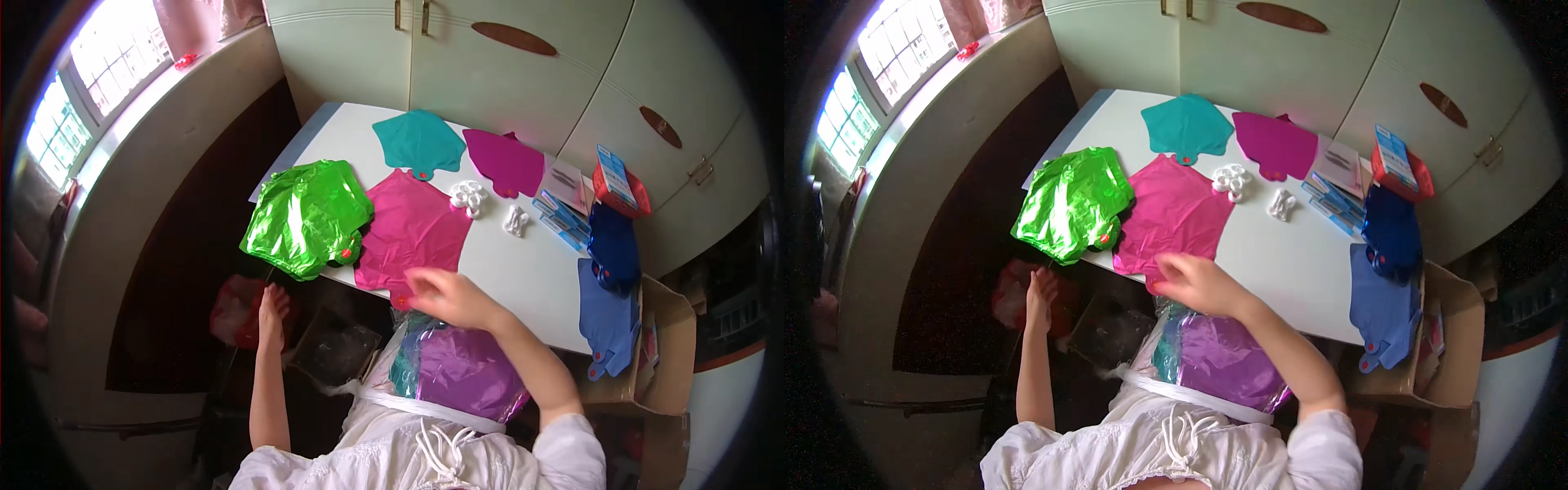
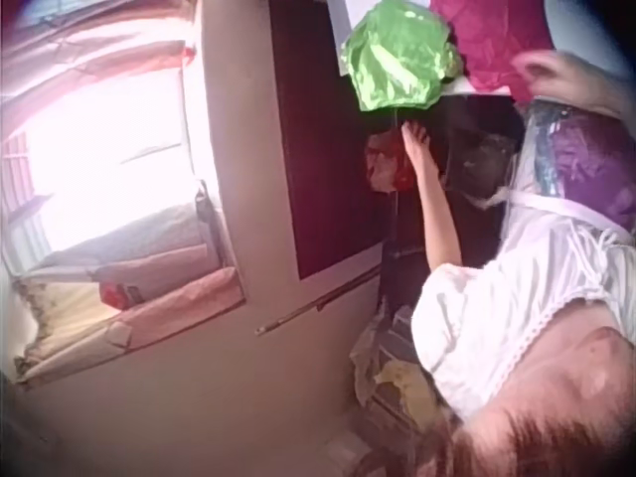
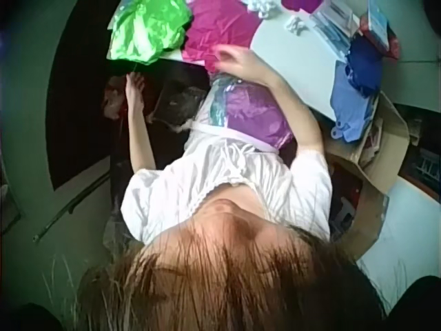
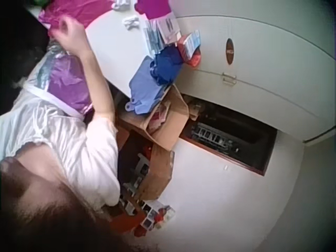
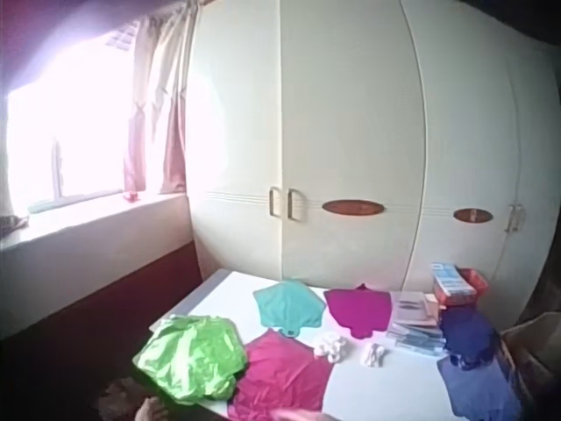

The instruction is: Unpacking colorful plastic products from individual bags and organizing them on a workbench.

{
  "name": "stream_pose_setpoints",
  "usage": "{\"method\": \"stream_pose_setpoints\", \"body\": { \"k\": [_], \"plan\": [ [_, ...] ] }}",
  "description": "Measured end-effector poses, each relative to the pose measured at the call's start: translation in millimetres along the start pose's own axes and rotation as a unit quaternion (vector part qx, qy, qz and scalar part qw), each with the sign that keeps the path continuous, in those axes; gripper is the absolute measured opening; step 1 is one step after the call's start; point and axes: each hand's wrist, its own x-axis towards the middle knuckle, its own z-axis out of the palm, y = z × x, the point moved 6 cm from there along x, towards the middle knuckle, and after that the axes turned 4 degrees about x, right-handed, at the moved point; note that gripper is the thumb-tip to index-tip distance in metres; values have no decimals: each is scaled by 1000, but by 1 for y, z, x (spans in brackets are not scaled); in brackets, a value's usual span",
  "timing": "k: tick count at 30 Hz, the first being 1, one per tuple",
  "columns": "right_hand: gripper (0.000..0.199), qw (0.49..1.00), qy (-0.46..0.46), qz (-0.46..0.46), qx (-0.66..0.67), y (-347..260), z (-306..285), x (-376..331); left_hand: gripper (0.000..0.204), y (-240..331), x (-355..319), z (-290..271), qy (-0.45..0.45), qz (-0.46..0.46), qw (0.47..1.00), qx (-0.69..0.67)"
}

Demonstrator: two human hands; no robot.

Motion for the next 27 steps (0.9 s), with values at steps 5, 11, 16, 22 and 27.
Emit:
{"method": "stream_pose_setpoints", "body": {
  "k": [5, 11, 16, 22, 27],
  "plan": [
    [86, 989, 92, -38, -114, 25, 49, 112, 64, 74, 31, 48, 11, 131, 991, 34],
    [66, 973, 149, -55, -166, 33, 64, 138, 84, 95, 53, 37, 203, 174, 941, 205],
    [54, 973, 161, -45, -162, 39, 61, 143, 88, 99, 69, 36, 241, 128, 915, 296],
    [52, 976, 152, -50, -146, 31, 70, 141, 74, 115, 75, 36, 181, 83, 979, -39],
    [51, 976, 136, -55, -163, 21, 83, 143, 63, 119, 84, 27, 169, 69, 979, -94]
  ]
}}
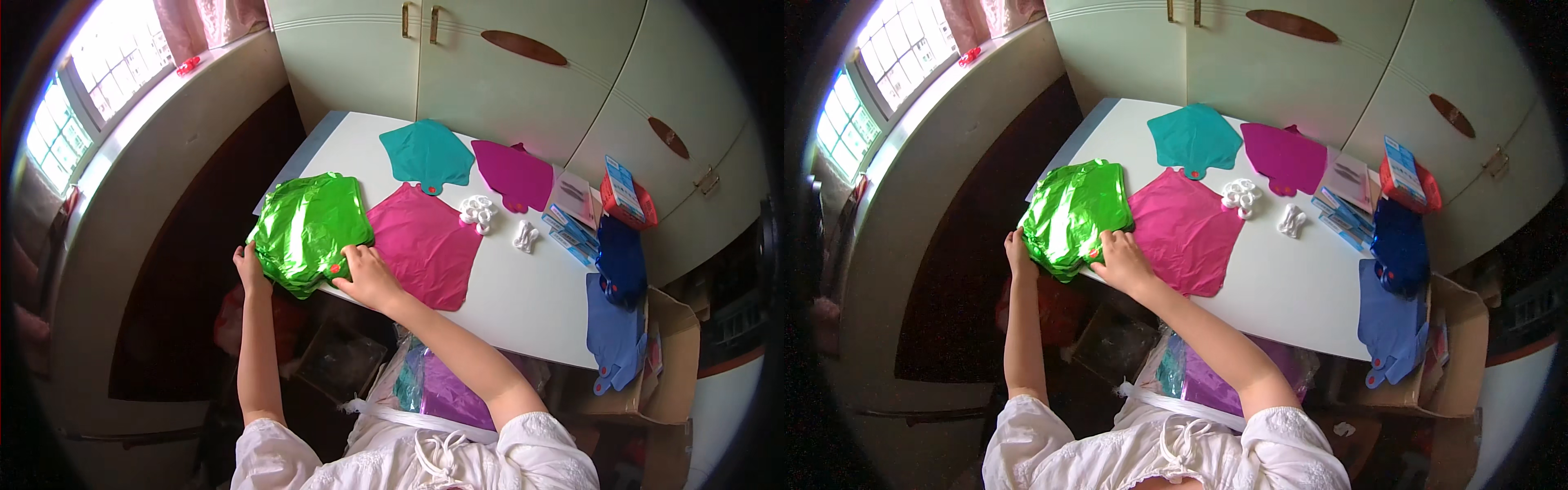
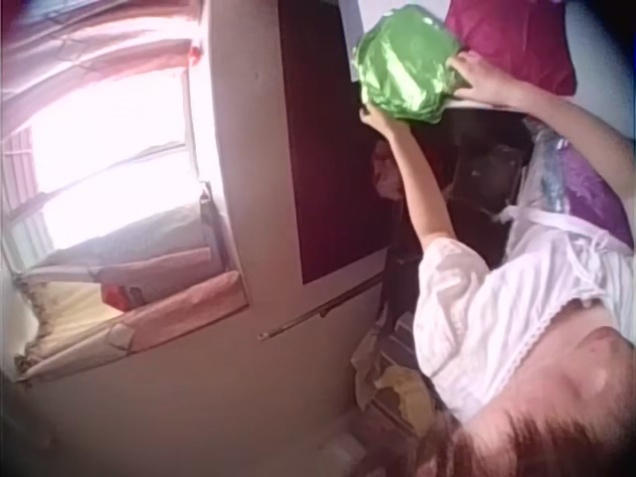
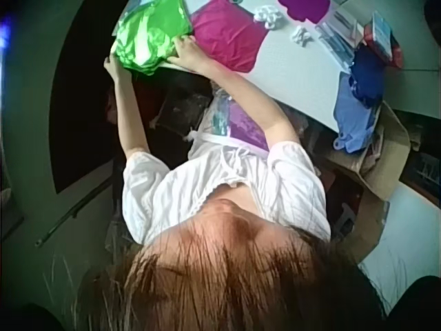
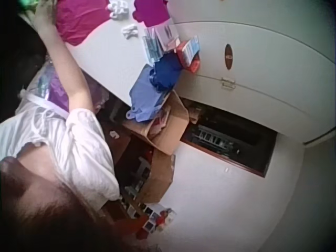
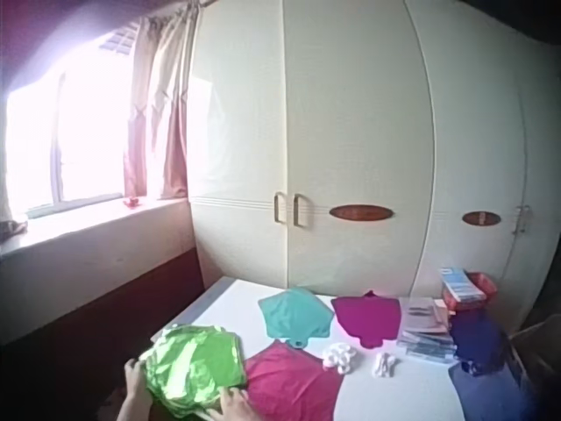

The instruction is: Unpacking colorful plastic products from individual bags and organizing them on a workbench.

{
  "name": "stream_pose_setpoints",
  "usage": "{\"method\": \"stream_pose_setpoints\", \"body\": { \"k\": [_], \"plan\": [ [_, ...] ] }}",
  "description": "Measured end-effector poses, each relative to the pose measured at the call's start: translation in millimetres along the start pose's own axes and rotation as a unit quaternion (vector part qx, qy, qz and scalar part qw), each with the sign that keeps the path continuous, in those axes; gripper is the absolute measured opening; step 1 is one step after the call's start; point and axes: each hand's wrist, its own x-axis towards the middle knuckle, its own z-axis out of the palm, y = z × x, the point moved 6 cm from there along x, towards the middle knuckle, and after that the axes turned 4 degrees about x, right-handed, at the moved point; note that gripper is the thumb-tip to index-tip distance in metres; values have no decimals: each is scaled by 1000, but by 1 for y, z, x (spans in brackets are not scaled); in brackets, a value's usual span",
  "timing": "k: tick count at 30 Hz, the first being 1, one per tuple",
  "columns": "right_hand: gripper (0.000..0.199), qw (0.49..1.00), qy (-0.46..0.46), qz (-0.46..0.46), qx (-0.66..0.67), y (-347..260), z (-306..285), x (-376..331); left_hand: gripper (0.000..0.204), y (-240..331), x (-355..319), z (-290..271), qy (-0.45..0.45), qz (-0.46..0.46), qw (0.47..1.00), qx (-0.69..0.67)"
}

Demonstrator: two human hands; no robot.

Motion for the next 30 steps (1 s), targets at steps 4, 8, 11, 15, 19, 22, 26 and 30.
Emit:
{"method": "stream_pose_setpoints", "body": {
  "k": [4, 8, 11, 15, 19, 22, 26, 30],
  "plan": [
    [52, 1000, -14, -18, 4, -2, 1, -3, 60, -17, 29, 6, -75, -15, 996, -47],
    [53, 996, -39, -66, 49, -6, -36, -25, 66, -29, 65, -17, -94, 6, 995, -40],
    [43, 996, 0, -86, 13, -2, -91, -67, 67, 5, -15, -19, 72, 71, 994, 35],
    [34, 997, -13, 10, 70, -1, -143, -151, 36, -3, -101, -41, 23, 270, 953, 134],
    [28, 986, -123, 86, 70, 19, -117, -246, 13, -66, -190, -8, -250, 143, 929, 234],
    [30, 992, -114, 50, 32, 23, -74, -292, 18, -114, -231, 12, -354, 132, 870, 316],
    [31, 974, -166, 24, 151, 14, -21, -334, 37, -97, -284, 76, -436, 366, 705, 424],
    [28, 939, -231, 124, 222, 12, -17, -341, 52, -121, -295, 108, -436, 394, 641, 494]
  ]
}}
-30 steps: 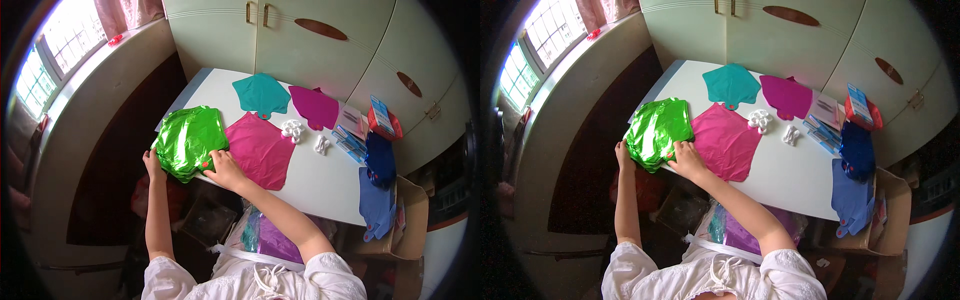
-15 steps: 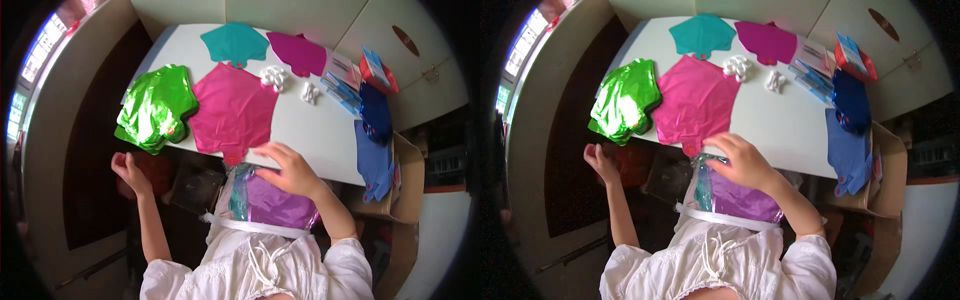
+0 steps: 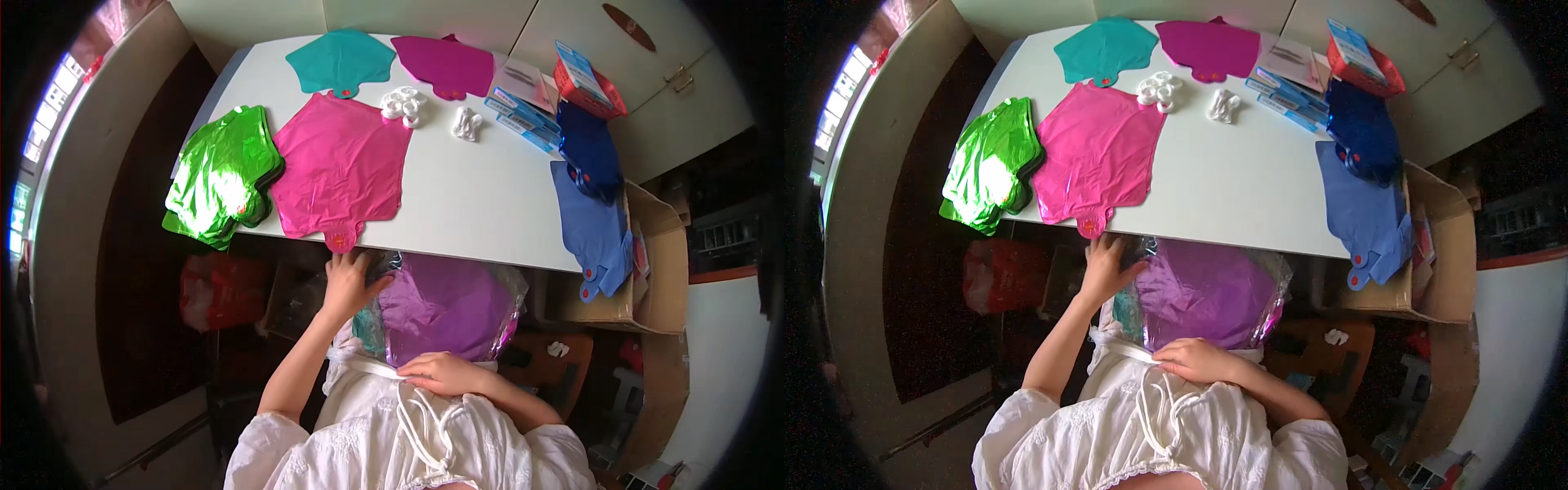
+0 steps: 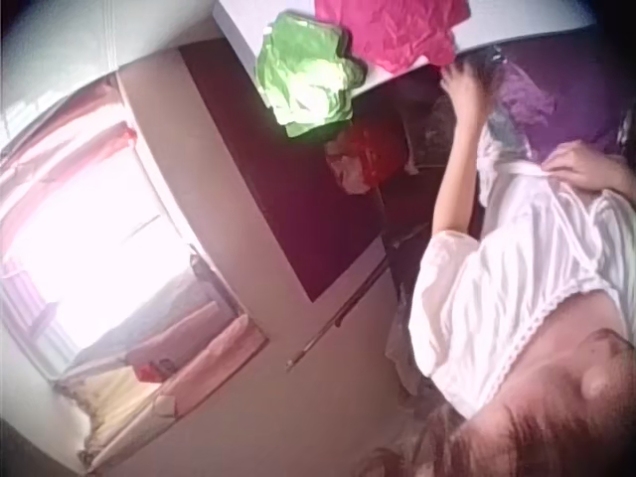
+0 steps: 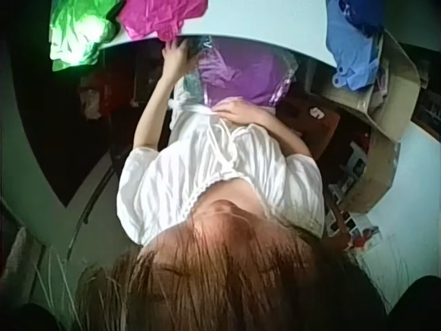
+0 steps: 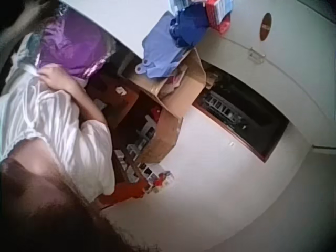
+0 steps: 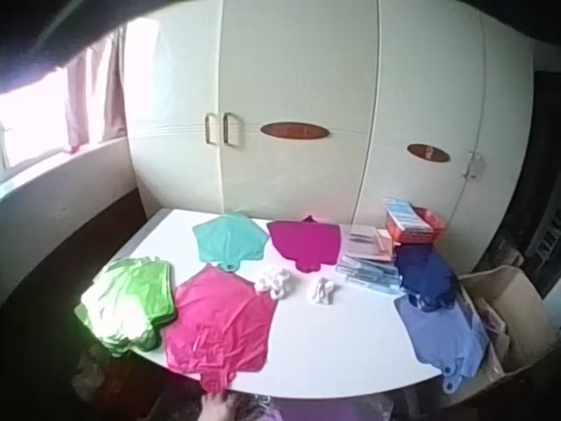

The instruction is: Unpacking colorful plastic products from individual bags and organizing them on a workbench.

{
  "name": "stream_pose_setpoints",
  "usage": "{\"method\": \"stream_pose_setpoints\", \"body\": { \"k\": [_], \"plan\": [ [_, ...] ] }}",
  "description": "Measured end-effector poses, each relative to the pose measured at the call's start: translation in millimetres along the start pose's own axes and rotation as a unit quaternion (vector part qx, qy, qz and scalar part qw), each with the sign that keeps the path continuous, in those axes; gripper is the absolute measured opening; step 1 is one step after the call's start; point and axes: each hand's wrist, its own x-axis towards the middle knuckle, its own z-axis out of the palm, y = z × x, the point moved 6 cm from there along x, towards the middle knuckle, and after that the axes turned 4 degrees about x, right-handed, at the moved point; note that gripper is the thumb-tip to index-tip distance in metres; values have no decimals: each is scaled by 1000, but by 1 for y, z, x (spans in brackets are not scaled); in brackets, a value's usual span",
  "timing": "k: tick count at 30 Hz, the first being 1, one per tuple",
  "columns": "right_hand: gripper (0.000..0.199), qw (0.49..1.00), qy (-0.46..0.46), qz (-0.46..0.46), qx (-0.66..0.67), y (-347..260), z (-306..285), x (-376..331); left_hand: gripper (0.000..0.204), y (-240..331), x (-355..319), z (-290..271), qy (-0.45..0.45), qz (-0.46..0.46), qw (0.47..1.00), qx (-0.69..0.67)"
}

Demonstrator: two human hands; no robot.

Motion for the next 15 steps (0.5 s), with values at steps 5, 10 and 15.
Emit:
{"method": "stream_pose_setpoints", "body": {
  "k": [5, 10, 15],
  "plan": [
    [27, 999, 38, -24, -23, -4, -9, -5, 25, 8, 6, 9, -9, 0, 997, -78],
    [27, 923, 290, -35, -249, -8, -79, -5, 18, 12, 1, 12, -19, 83, 990, -109],
    [59, 885, 393, 31, -249, 0, -131, -25, 17, 73, -30, -44, -28, 223, 957, -186]
  ]
}}
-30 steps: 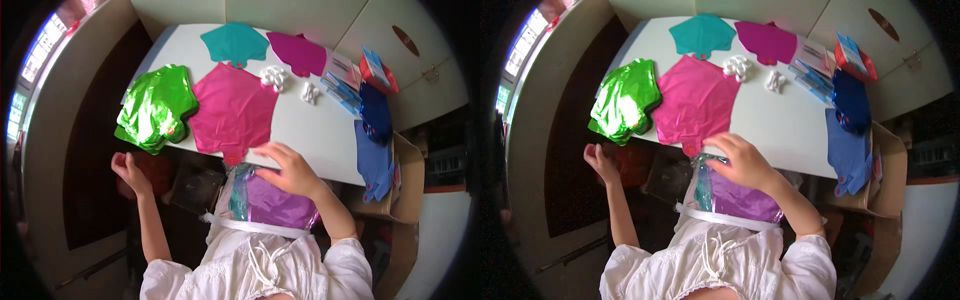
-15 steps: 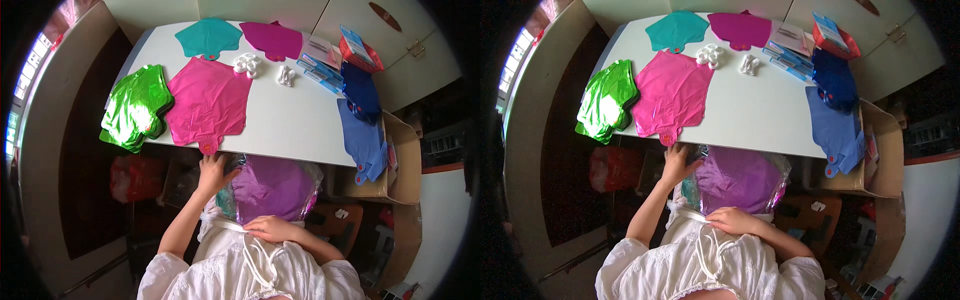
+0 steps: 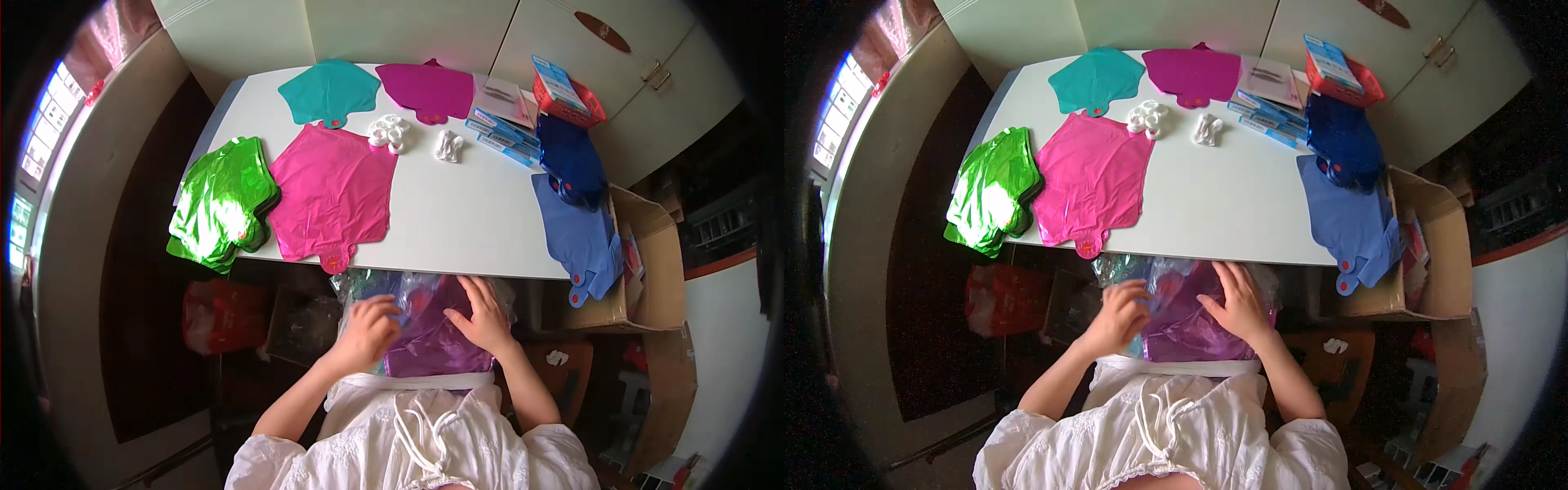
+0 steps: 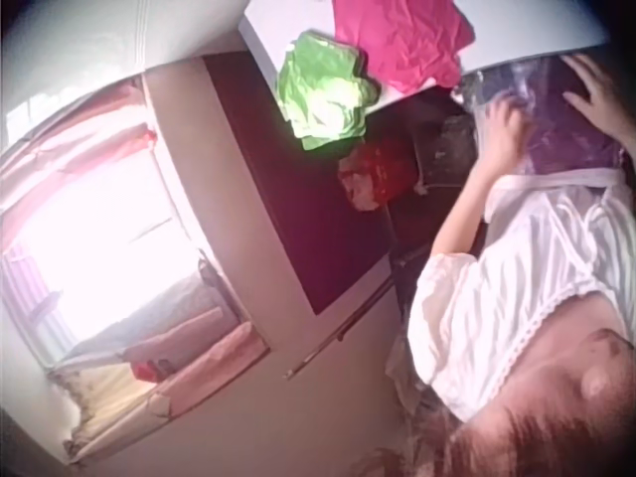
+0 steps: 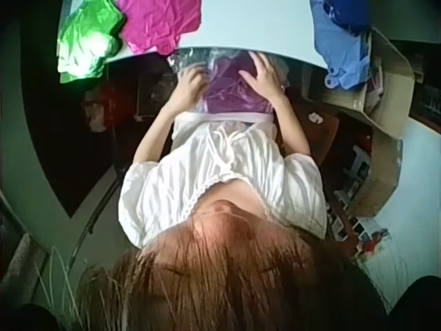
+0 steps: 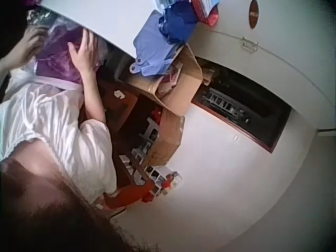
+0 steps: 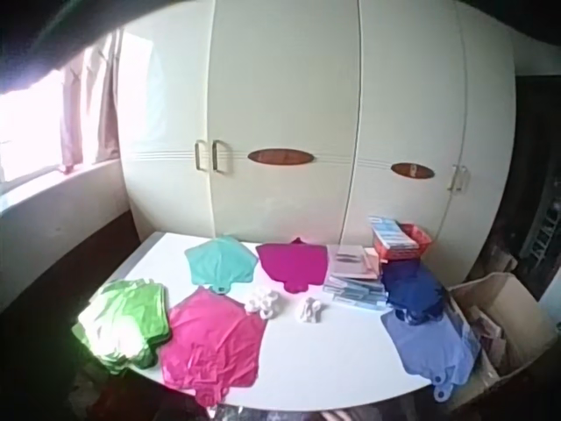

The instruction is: Unpacking colorful plastic products from individual bags and organizing them on a workbench.

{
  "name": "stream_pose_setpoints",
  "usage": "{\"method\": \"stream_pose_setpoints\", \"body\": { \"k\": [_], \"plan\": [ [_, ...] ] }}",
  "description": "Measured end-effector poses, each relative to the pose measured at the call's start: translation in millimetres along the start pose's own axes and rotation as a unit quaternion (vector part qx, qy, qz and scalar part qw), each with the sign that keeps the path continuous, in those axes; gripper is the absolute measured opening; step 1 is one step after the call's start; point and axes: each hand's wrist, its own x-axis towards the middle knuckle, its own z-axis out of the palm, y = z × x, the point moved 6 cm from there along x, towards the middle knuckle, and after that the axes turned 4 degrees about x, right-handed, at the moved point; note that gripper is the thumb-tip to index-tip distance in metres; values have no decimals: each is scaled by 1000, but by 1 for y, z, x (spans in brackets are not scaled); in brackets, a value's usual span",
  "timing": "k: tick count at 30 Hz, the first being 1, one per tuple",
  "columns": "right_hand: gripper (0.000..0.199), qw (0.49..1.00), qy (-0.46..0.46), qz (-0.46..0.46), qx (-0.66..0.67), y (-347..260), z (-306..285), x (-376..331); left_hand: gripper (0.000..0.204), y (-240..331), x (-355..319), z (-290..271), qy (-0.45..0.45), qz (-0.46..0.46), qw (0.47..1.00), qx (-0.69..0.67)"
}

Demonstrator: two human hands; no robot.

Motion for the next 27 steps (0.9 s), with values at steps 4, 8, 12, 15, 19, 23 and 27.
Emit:
{"method": "stream_pose_setpoints", "body": {
  "k": [4, 8, 12, 15, 19, 23, 27],
  "plan": [
    [67, 998, -29, -19, 43, -13, 0, 1, 15, 17, -16, 11, -110, -55, 983, -137],
    [66, 996, -21, -69, 59, -30, -11, -2, 13, 26, -35, 17, -128, -38, 973, -190],
    [39, 991, -35, -121, 43, -47, -29, 2, 19, 23, -37, 7, -91, -24, 967, -238],
    [15, 988, 14, -87, 128, -44, -32, 6, 12, -2, -38, -1, -58, -113, 962, -244],
    [11, 982, 54, -29, 180, -46, -35, 10, 18, -8, -20, -9, 9, -149, 952, -266],
    [11, 961, 83, 36, 263, -41, -35, 14, 14, -2, 7, -16, -91, -192, 950, -230],
    [9, 963, 137, 13, 233, -45, -43, 22, 15, -22, 2, -4, -58, -262, 879, -395]
  ]
}}
